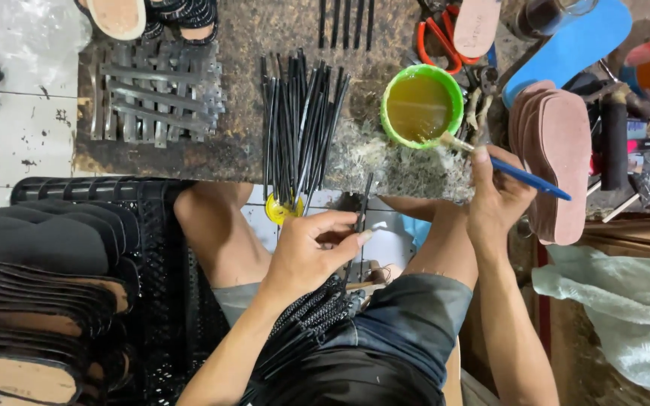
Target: Applying adhesive to the ends of black shoe straps using a small brush on a factory workbench.
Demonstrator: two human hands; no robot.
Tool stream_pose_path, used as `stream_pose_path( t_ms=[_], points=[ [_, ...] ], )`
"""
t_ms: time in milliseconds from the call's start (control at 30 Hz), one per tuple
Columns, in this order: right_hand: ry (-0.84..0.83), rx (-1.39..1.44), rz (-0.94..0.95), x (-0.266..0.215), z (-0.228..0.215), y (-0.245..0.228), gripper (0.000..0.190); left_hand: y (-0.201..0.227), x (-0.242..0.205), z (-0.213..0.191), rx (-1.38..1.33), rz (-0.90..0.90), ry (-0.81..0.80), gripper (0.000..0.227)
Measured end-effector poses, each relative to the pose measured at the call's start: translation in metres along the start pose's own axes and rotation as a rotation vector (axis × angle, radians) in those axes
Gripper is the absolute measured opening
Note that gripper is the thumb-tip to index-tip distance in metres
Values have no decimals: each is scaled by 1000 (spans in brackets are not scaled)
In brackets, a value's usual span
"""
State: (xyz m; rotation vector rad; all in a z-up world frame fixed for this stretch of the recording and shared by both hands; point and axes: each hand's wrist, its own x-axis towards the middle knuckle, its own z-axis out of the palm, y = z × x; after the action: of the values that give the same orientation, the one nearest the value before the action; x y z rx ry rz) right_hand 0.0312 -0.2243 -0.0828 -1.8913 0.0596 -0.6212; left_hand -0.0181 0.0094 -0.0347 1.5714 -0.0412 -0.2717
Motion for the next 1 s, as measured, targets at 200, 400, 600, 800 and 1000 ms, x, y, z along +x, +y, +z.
stream_pose_path(
  t_ms=[200, 400, 600, 800, 1000],
  points=[
    [-170, 119, 228, -9, -6, -25, 6, -5, -1, 0, -48, -51, -40, 27],
    [-243, 299, -136, -29, -14, -46, 8, -1, -4, 5, -141, -33, -150, 38],
    [-251, 165, -341, -25, -10, -62, 12, 1, -10, 5, -204, -29, -173, 38],
    [-280, 160, -325, -26, -4, -71, 10, 0, -13, 2, -180, -23, -180, 39],
    [-295, 168, -350, -29, 0, -61, 9, -2, -10, -1, -121, 5, -200, 40]
  ],
)
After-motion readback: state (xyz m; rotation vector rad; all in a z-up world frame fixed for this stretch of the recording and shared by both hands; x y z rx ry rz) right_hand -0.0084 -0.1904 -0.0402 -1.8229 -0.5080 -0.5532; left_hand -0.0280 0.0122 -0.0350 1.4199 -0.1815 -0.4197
